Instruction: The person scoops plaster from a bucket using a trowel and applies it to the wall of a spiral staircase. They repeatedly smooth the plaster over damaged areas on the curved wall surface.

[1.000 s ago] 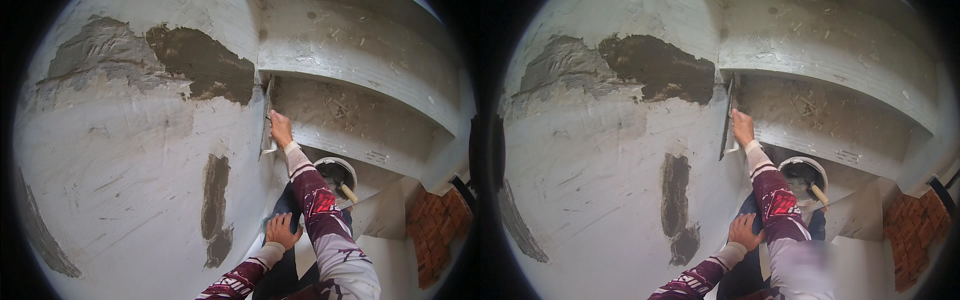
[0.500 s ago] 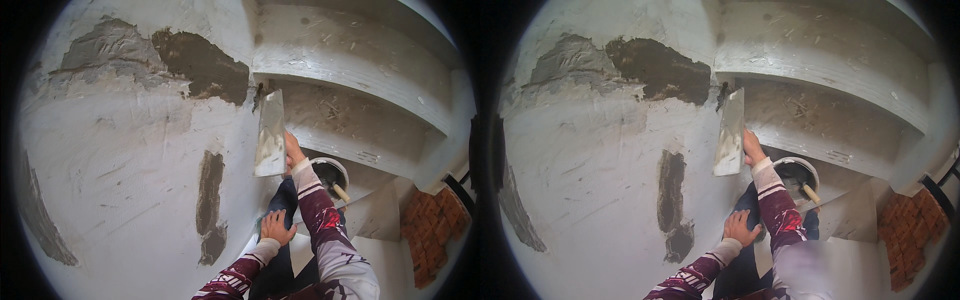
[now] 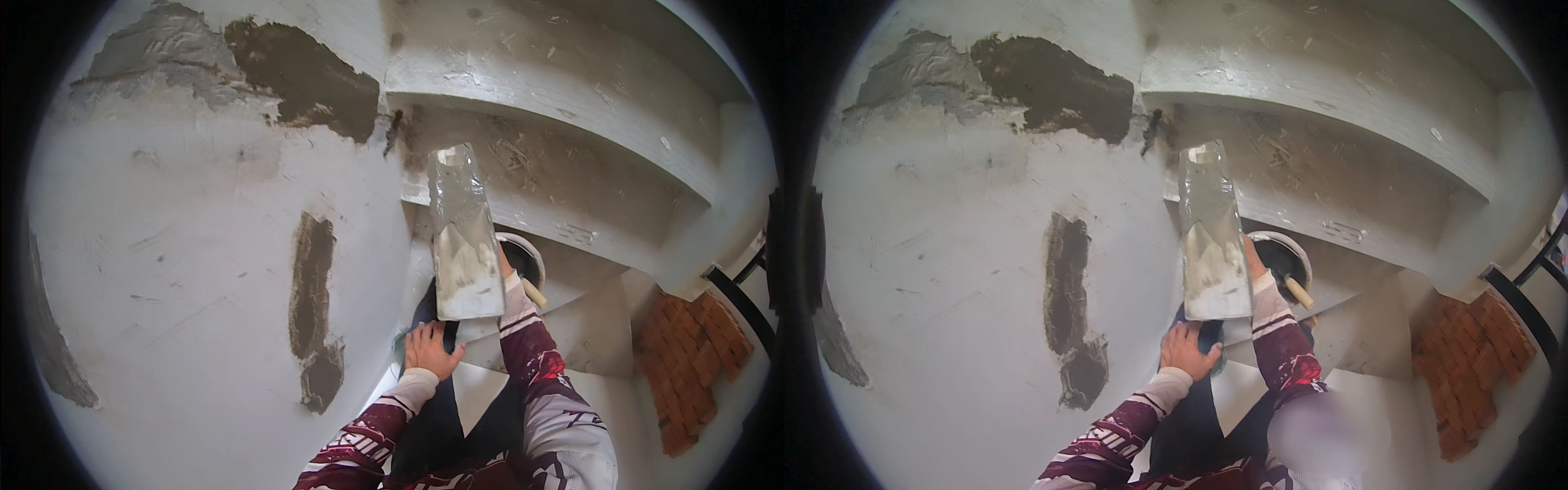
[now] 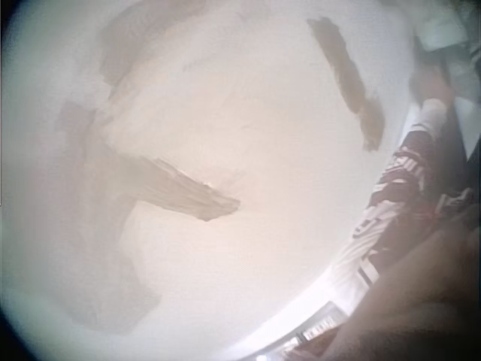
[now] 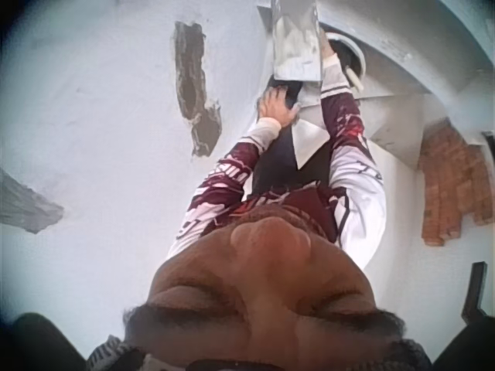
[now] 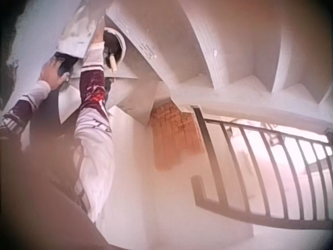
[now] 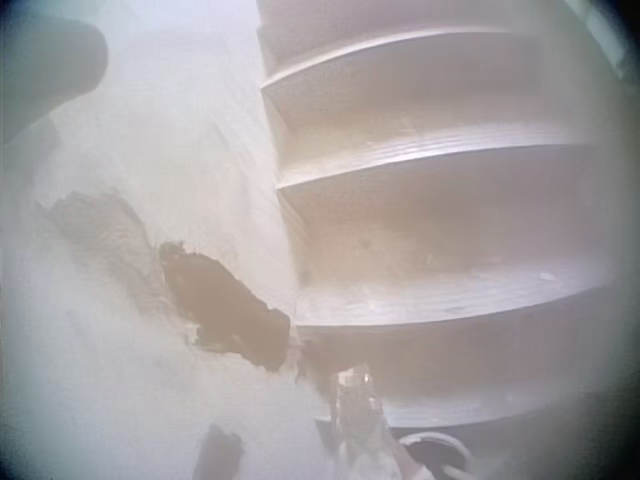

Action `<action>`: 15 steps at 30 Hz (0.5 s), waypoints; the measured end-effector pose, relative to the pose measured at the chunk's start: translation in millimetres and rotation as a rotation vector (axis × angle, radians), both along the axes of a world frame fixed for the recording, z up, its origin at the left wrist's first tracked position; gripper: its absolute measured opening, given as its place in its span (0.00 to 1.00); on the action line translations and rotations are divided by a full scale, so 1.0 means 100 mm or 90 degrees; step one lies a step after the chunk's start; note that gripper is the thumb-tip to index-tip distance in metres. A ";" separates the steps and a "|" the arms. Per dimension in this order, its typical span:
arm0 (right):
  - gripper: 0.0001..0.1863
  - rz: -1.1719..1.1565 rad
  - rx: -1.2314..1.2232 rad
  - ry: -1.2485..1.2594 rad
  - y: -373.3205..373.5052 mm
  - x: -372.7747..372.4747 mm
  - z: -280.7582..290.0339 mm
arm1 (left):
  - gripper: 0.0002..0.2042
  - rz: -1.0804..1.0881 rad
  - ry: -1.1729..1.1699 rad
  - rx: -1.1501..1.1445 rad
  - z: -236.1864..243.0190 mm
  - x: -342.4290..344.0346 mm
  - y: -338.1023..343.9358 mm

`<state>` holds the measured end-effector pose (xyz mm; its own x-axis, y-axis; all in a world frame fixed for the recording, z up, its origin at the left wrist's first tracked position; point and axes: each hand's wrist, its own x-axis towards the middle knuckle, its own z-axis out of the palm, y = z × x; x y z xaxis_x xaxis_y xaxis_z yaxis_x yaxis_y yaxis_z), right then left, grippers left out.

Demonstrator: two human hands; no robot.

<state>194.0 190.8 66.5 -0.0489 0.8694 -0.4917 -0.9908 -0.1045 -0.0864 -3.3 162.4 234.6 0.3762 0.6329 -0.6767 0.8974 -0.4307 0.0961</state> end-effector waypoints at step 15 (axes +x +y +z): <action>0.19 0.043 -0.158 0.088 -2.08 -0.43 0.48 | 0.16 1.065 -0.513 -0.646 -0.70 -0.03 -1.06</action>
